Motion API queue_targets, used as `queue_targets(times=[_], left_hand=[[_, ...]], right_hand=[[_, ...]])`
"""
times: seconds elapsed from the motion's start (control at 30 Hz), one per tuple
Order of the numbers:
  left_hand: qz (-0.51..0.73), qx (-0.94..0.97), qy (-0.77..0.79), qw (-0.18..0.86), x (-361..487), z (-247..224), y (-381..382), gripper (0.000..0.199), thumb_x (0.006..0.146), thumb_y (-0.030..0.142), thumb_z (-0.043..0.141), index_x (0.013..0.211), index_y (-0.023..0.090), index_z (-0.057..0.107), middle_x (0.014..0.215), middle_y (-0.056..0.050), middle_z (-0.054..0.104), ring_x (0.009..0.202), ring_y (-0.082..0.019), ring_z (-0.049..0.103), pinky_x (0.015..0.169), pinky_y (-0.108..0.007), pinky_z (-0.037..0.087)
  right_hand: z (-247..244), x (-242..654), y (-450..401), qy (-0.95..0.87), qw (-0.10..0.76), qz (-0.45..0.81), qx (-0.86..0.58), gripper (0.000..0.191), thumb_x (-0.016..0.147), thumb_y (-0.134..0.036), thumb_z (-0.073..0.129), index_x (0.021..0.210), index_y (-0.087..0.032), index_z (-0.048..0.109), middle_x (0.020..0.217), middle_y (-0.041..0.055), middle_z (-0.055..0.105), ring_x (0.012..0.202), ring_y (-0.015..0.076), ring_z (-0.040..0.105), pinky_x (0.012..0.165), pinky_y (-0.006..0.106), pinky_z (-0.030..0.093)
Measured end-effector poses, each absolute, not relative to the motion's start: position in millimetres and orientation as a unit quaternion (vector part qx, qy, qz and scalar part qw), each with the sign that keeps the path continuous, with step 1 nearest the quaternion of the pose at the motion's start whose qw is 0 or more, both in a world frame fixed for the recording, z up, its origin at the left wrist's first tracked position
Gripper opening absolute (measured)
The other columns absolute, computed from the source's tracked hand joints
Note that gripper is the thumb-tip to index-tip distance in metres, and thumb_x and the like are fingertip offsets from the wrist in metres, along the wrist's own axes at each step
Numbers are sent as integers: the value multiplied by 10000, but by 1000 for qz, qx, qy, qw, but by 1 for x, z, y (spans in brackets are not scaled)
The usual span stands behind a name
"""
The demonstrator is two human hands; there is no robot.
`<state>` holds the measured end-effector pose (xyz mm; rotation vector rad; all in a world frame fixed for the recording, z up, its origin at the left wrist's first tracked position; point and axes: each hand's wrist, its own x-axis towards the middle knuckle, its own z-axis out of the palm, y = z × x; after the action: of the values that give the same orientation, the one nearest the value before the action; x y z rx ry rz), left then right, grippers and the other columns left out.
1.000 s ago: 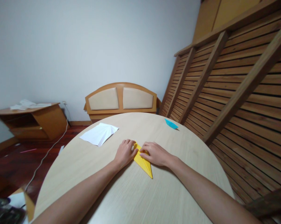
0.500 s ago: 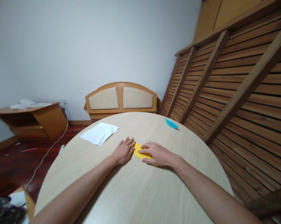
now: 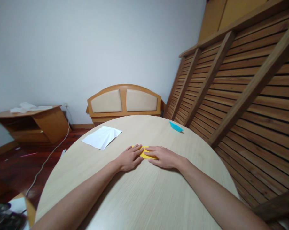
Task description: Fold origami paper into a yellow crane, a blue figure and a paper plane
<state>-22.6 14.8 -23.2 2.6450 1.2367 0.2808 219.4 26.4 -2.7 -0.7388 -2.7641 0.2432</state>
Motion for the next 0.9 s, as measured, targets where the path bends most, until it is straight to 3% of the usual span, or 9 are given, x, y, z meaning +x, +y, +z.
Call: queue_targets(times=[0.23, 0.37, 0.5, 0.67, 0.77, 0.9], left_hand=[[109, 887, 442, 74, -24, -27, 14, 630, 950, 561, 365, 1480, 221, 378, 1565, -116, 319, 1466, -280, 289, 1209, -516, 258], [128, 884, 446, 58, -21, -23, 11, 561, 939, 483, 434, 1406, 178, 491, 1530, -115, 396, 1445, -258, 341, 1211, -455, 297], [146, 884, 443, 44, -18, -18, 10, 398, 928, 355, 456, 1266, 223, 618, 1407, -63, 562, 1290, -207, 543, 1131, -368, 431], [145, 878, 455, 43, -20, -19, 14, 374, 952, 311, 387, 1205, 271, 660, 1325, -5, 632, 1191, -186, 619, 1055, -335, 498], [151, 873, 461, 51, -22, -21, 16, 382, 960, 303, 371, 1214, 275, 655, 1328, -1, 631, 1202, -180, 614, 1060, -322, 492], [156, 868, 466, 66, -25, -22, 17, 391, 960, 287, 358, 1228, 266, 642, 1335, -13, 625, 1209, -192, 610, 1062, -344, 489]], right_hand=[[-8, 223, 36, -947, 130, 68, -287, 353, 987, -357, 459, 1221, -216, 681, 1276, 98, 659, 1182, 239, 604, 1018, 359, 432], [-7, 221, 35, -940, 127, 55, -313, 330, 1004, -312, 415, 1130, -199, 699, 1158, 100, 709, 1044, 223, 656, 912, 321, 461], [-5, 220, 33, -935, 131, 54, -326, 325, 1015, -270, 373, 1087, -183, 678, 1073, 95, 725, 933, 210, 670, 829, 300, 459], [-1, 223, 30, -935, 146, 86, -311, 256, 946, -277, 505, 1128, -204, 669, 1093, 79, 720, 972, 217, 656, 858, 304, 451], [0, 229, 30, -931, 160, 108, -309, 348, 878, -305, 608, 1214, -228, 657, 1165, 77, 704, 1044, 234, 643, 916, 322, 445], [0, 234, 34, -929, 161, 110, -314, 351, 880, -291, 597, 1216, -229, 675, 1167, 76, 709, 1049, 238, 647, 934, 334, 448]])
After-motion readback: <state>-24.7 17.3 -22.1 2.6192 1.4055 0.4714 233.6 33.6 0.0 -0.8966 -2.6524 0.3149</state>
